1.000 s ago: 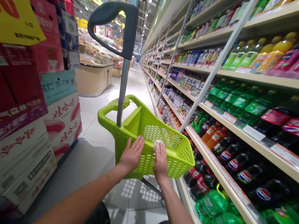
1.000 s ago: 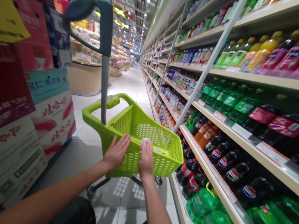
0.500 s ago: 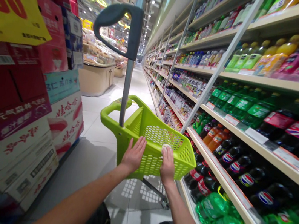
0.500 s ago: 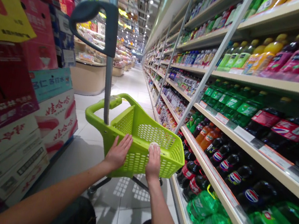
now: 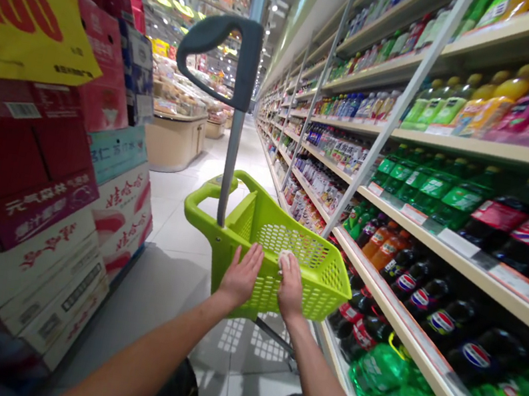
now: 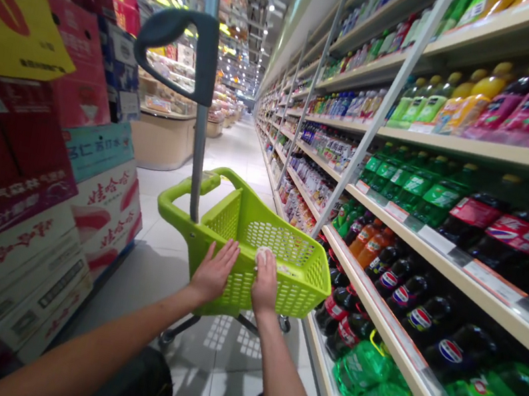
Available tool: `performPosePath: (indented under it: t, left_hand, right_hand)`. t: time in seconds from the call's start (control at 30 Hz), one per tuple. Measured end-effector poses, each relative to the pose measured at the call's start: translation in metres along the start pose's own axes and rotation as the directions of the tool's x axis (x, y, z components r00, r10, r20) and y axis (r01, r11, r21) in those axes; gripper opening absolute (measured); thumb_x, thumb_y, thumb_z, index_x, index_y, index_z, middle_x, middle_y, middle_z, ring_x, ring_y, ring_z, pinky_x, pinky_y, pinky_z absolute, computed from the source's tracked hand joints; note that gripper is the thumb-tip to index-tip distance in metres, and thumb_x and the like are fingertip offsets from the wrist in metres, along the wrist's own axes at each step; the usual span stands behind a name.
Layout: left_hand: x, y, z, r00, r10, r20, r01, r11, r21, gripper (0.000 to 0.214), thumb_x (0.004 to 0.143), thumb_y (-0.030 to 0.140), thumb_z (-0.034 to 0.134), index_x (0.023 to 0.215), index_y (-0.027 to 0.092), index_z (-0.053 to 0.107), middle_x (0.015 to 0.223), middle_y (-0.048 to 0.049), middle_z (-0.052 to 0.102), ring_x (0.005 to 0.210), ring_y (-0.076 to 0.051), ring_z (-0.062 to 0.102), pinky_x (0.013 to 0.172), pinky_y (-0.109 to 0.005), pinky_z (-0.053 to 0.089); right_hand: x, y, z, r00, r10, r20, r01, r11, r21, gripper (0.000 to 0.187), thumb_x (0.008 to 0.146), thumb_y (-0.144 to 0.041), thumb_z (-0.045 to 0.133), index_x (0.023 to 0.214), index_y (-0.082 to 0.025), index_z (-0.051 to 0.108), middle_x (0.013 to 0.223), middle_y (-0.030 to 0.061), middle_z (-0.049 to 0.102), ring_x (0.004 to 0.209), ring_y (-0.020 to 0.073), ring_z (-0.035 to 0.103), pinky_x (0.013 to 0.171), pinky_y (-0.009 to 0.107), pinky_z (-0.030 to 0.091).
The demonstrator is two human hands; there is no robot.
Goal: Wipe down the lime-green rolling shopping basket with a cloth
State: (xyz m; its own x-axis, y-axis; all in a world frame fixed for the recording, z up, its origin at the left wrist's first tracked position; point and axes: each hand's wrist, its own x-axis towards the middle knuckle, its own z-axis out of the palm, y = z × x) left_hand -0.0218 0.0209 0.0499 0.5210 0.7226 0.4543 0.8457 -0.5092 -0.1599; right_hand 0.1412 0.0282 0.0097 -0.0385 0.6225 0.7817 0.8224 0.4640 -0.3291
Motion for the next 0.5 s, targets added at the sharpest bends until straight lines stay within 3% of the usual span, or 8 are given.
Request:
performPosePath:
  t: [0.07,0.17,0.3,0.37,0.43,0.5]
  left_hand:
    - [0.001,0.002,0.000,1.000,0.004,0.003,-0.004,1.000,-0.001,0.060,0.074,0.018,0.035,0.133,0.007,0.026,0.142,-0.0125,0.022,0.133,-0.024,0.012,0.105,-0.051,0.011]
    - [0.000,0.002,-0.002,1.000,0.007,-0.005,-0.007,1.000,-0.019,0.059,0.074,0.018,0.035,0.132,0.007,0.029,0.141,-0.0125,0.024,0.132,-0.024,0.014,0.105,-0.050,0.011]
    - [-0.012,-0.027,-0.015,0.994,0.006,-0.110,-0.011,0.999,-0.044,0.057,0.074,0.017,0.036,0.130,0.010,0.033,0.139,-0.0099,0.031,0.131,-0.021,0.019,0.107,-0.047,0.007]
    - [-0.019,-0.055,-0.027,0.967,-0.129,-0.219,0.121,0.991,-0.053,0.058,0.073,0.017,0.037,0.130,0.008,0.033,0.138,-0.0122,0.033,0.131,-0.021,0.021,0.107,-0.046,0.005]
    - [-0.022,-0.083,-0.040,0.902,-0.304,-0.306,0.299,0.952,-0.063,0.059,0.073,0.019,0.039,0.131,0.006,0.030,0.138,-0.0148,0.031,0.131,-0.023,0.020,0.107,-0.047,0.004]
    - [-0.021,-0.102,-0.051,0.868,-0.389,-0.310,0.392,0.918,-0.055,0.060,0.072,0.018,0.039,0.131,0.006,0.030,0.138,-0.0148,0.032,0.131,-0.025,0.019,0.106,-0.051,0.002]
  right_hand:
    - [-0.003,0.009,-0.005,0.999,0.036,-0.038,-0.036,0.999,-0.008,0.056,0.074,0.001,0.028,0.124,-0.019,0.046,0.132,0.0082,0.042,0.127,0.0180,0.030,0.102,0.046,0.031]
    - [-0.003,-0.003,0.000,0.999,0.021,-0.050,-0.020,1.000,0.016,0.054,0.075,0.000,0.028,0.124,-0.017,0.045,0.132,0.0095,0.041,0.127,0.0181,0.029,0.102,0.045,0.032]
    - [0.003,-0.028,0.012,0.999,-0.031,0.012,0.030,0.998,0.049,0.055,0.075,0.001,0.027,0.124,-0.015,0.045,0.134,0.0100,0.039,0.129,0.0170,0.026,0.105,0.041,0.030]
    - [0.002,-0.025,0.010,1.000,0.004,0.002,-0.004,0.999,0.045,0.057,0.074,0.001,0.027,0.125,-0.016,0.044,0.134,0.0093,0.039,0.128,0.0171,0.027,0.104,0.042,0.030]
    - [0.001,-0.018,0.008,0.999,0.046,-0.029,-0.045,0.998,0.042,0.058,0.073,0.002,0.027,0.126,-0.016,0.044,0.133,0.0090,0.039,0.127,0.0179,0.029,0.104,0.044,0.030]
    - [0.003,-0.017,0.010,0.997,0.065,-0.050,-0.062,0.996,0.064,0.058,0.072,0.001,0.027,0.125,-0.016,0.045,0.132,0.0093,0.041,0.126,0.0185,0.031,0.103,0.045,0.031]
